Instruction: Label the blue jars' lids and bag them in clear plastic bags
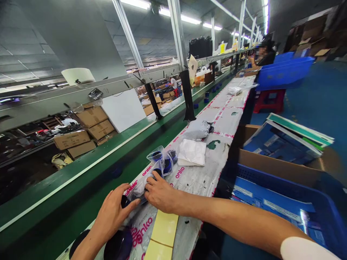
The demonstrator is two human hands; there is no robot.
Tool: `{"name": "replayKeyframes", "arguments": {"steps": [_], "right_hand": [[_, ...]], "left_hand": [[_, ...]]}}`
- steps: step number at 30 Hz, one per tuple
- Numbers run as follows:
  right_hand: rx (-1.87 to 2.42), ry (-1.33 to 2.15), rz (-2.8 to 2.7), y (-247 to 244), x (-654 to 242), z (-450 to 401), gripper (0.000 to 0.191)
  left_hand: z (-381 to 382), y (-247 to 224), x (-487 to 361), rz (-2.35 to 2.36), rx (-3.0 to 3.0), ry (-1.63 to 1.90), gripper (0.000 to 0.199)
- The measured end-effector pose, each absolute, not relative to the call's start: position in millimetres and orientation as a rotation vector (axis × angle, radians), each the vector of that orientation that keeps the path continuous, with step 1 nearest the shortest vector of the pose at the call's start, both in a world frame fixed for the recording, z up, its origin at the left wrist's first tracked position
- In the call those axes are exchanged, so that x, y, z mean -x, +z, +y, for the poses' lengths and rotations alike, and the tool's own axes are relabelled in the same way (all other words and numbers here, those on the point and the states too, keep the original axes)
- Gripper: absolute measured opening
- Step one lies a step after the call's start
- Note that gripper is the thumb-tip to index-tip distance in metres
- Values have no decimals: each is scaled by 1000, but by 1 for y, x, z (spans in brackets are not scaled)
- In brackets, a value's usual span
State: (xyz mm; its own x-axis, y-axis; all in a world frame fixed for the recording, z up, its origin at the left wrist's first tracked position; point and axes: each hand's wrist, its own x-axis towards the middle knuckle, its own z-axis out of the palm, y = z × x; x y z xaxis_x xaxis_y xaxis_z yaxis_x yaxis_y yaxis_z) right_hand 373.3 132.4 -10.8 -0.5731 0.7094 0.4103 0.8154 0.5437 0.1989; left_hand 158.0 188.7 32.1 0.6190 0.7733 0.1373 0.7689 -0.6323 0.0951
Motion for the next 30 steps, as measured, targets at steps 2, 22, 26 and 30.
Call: {"name": "replayKeyframes", "arguments": {"steps": [2, 22, 26, 30], "right_hand": [[1277, -523, -2496, -14, -373, 134, 9], [1421, -414, -2096, -20, -366, 163, 15], [1491, -359, -2060, -4, -369, 167, 12], [1531, -392, -2042, 9, -372, 175, 13]], "left_hand": [[194, 31, -159, 1329, -2760, 206, 39], [208, 41, -189, 1341, -2703, 94, 48], [213, 36, -193, 1425, -2705, 41, 38], [217, 34, -198, 1465, -2697, 8, 33]]}}
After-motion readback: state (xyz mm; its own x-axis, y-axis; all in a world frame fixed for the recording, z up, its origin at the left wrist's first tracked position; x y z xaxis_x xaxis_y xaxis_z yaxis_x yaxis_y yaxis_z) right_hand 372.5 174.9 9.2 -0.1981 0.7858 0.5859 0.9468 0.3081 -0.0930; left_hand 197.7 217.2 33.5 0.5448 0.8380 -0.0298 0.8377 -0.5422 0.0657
